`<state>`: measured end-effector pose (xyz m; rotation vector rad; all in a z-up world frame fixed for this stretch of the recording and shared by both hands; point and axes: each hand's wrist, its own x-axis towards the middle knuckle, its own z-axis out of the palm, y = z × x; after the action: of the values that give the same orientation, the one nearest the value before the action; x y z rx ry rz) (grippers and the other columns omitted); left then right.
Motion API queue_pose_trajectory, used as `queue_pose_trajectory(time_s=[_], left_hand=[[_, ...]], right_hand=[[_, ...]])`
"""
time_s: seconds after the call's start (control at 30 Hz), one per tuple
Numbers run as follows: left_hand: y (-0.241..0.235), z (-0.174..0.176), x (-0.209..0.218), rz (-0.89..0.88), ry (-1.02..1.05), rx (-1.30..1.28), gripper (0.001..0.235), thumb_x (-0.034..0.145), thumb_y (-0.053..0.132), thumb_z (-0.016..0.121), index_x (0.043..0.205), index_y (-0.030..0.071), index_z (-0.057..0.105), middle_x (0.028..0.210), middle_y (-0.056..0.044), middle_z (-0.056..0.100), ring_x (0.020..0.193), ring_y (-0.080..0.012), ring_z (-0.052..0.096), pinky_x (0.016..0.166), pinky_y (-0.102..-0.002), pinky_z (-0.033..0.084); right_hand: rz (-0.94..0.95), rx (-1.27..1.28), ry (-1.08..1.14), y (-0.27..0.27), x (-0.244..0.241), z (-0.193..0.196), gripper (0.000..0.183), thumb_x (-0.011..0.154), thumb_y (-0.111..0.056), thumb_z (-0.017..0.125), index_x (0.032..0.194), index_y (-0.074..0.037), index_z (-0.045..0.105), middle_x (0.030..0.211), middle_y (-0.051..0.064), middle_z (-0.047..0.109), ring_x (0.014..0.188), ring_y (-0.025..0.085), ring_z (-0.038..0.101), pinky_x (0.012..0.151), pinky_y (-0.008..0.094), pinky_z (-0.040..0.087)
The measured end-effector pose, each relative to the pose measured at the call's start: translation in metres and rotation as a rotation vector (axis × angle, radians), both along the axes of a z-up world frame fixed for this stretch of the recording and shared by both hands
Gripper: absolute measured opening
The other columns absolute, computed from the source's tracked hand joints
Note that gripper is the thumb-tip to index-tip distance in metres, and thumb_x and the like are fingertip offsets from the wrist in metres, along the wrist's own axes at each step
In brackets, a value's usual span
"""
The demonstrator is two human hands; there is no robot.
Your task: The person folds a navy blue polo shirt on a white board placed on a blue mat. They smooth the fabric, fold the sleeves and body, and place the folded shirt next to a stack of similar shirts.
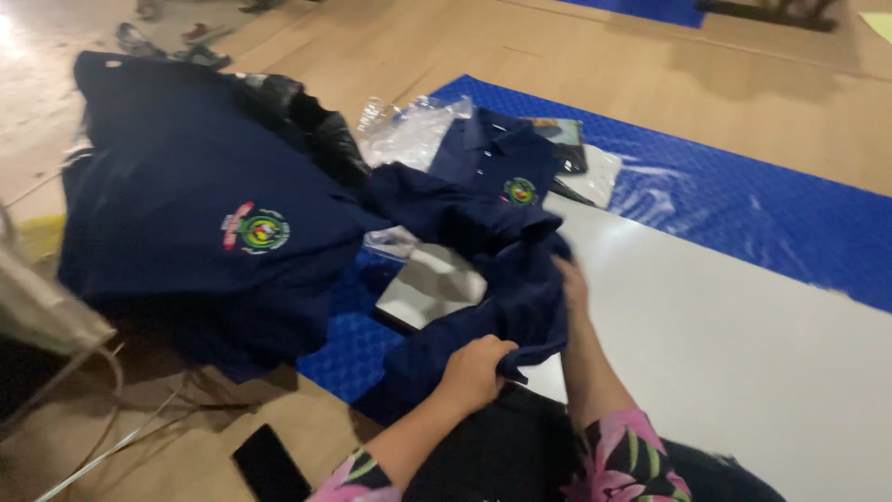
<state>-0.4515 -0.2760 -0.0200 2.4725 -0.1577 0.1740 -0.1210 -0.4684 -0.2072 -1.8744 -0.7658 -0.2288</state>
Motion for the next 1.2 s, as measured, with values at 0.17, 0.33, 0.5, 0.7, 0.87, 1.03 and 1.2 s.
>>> queue_pose_trajectory(time_s=[0.17, 0.33, 0.5, 0.7, 0.87, 1.03, 1.2], left_hand=[[-0.002, -0.071, 0.099, -0.045, -0.632, 0.397, 0.010, 0.089, 0.023, 0.062, 0.087, 0.026, 0.071, 0.082, 0.001, 0.058, 0.077, -0.0223, 0.057, 0.066, -0.038, 0.044], [0.002, -0.130, 0.171, -0.159, -0.827, 0.416, 0.023, 0.080, 0.016, 0.064, 0.058, 0.019, 0.064, 0.067, -0.004, 0.055, 0.072, -0.0281, 0.055, 0.072, -0.045, 0.045], [0.012, -0.178, 0.190, 0.093, 0.120, 0.815, 0.026, 0.092, 0.017, 0.056, 0.098, 0.014, 0.081, 0.101, -0.011, 0.078, 0.114, -0.0382, 0.063, 0.115, -0.069, 0.020], [-0.004, -0.092, 0.157, 0.142, 0.635, 0.459, 0.073, 0.080, 0.036, 0.072, 0.150, 0.022, 0.054, 0.161, -0.010, 0.045, 0.154, -0.0411, 0.026, 0.122, -0.069, 0.001], [-0.029, -0.130, 0.168, -0.015, 0.238, 0.146, 0.055, 0.079, 0.036, 0.066, 0.133, 0.027, 0.057, 0.146, -0.003, 0.049, 0.140, -0.0306, 0.039, 0.109, -0.058, 0.025], [-0.090, -0.094, 0.142, -0.271, 0.153, 0.322, 0.030, 0.079, 0.040, 0.070, 0.103, 0.028, 0.082, 0.161, -0.011, 0.042, 0.152, -0.0465, 0.026, 0.117, -0.062, 0.031], [-0.100, -0.116, 0.156, -0.247, 0.381, 0.424, 0.052, 0.088, 0.045, 0.066, 0.134, 0.021, 0.068, 0.164, -0.014, 0.037, 0.152, -0.0381, 0.030, 0.116, -0.058, 0.029]], right_hand=[[-0.714, 0.480, 0.066, -0.105, -0.083, 0.075, 0.022, 0.093, -0.016, 0.069, 0.114, -0.022, 0.068, 0.108, 0.005, 0.068, 0.105, 0.022, 0.064, 0.100, 0.034, 0.048], [-1.031, 0.556, 0.835, -0.159, -0.168, -0.015, 0.070, 0.077, -0.011, 0.080, 0.140, -0.006, 0.050, 0.136, 0.024, 0.051, 0.129, 0.040, 0.053, 0.103, 0.052, 0.041], [-0.999, 0.205, 0.525, -0.208, -0.157, -0.024, 0.068, 0.072, 0.001, 0.081, 0.137, -0.002, 0.060, 0.138, 0.022, 0.051, 0.136, 0.040, 0.048, 0.111, 0.040, 0.044], [-0.752, -0.451, 0.288, -0.230, -0.137, -0.024, 0.040, 0.082, -0.017, 0.079, 0.120, -0.019, 0.070, 0.122, 0.003, 0.063, 0.125, 0.025, 0.059, 0.106, 0.037, 0.049], [-0.649, -0.600, 0.104, -0.177, -0.130, -0.019, 0.026, 0.085, -0.020, 0.073, 0.110, -0.025, 0.074, 0.119, 0.001, 0.066, 0.120, 0.023, 0.063, 0.103, 0.037, 0.050], [-0.352, -1.087, -0.061, -0.117, -0.159, 0.033, 0.025, 0.083, -0.023, 0.072, 0.105, -0.031, 0.079, 0.161, -0.002, 0.042, 0.144, 0.030, 0.042, 0.112, 0.049, 0.036], [-0.383, -1.044, 0.111, -0.120, -0.154, 0.019, 0.047, 0.096, -0.021, 0.067, 0.142, -0.019, 0.058, 0.157, -0.003, 0.049, 0.152, 0.021, 0.033, 0.122, 0.053, 0.017]])
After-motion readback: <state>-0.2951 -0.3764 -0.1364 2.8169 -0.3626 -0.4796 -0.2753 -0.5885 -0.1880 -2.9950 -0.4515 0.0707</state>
